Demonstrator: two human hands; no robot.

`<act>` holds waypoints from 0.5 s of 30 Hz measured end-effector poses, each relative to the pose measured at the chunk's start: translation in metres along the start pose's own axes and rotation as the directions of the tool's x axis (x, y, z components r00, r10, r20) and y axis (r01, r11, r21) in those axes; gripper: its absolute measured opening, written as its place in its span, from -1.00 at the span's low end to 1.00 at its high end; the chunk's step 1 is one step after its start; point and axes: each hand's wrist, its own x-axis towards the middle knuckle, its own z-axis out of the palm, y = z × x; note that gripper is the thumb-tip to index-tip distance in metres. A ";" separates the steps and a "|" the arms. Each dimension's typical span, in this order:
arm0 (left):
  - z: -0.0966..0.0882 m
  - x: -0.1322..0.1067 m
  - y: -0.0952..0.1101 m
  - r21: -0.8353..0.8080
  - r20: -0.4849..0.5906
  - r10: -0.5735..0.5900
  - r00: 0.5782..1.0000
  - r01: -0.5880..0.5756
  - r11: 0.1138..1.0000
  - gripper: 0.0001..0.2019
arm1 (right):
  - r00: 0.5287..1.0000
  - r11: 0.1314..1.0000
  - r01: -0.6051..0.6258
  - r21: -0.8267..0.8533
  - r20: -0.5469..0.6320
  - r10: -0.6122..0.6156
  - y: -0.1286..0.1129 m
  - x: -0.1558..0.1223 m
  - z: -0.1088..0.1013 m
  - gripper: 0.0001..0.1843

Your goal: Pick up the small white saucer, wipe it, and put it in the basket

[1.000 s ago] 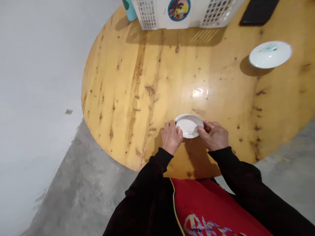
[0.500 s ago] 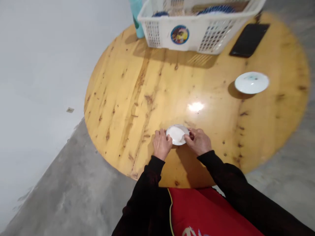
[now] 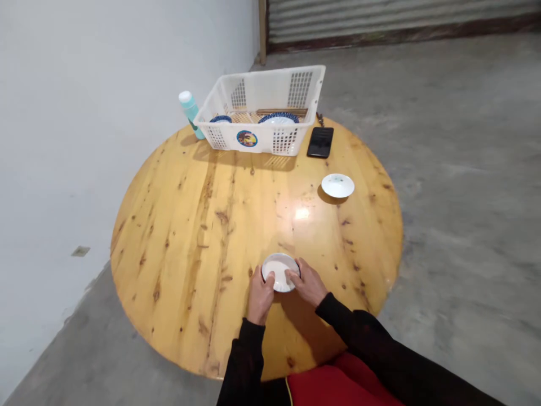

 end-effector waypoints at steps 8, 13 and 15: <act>0.090 -0.034 0.015 0.000 0.102 -0.037 0.994 0.037 0.999 -0.78 | 0.998 0.987 -0.060 0.146 0.014 0.058 0.081 -0.038 -0.066 -0.23; 0.180 -0.050 0.029 0.143 0.077 -0.004 0.997 -0.007 0.990 -0.74 | 0.998 0.979 -0.056 0.194 0.008 0.056 0.139 -0.052 -0.142 -0.20; 0.218 -0.058 0.042 0.187 0.107 0.001 0.994 -0.021 0.982 -0.69 | 0.998 0.978 -0.070 0.196 0.013 0.069 0.157 -0.059 -0.181 -0.18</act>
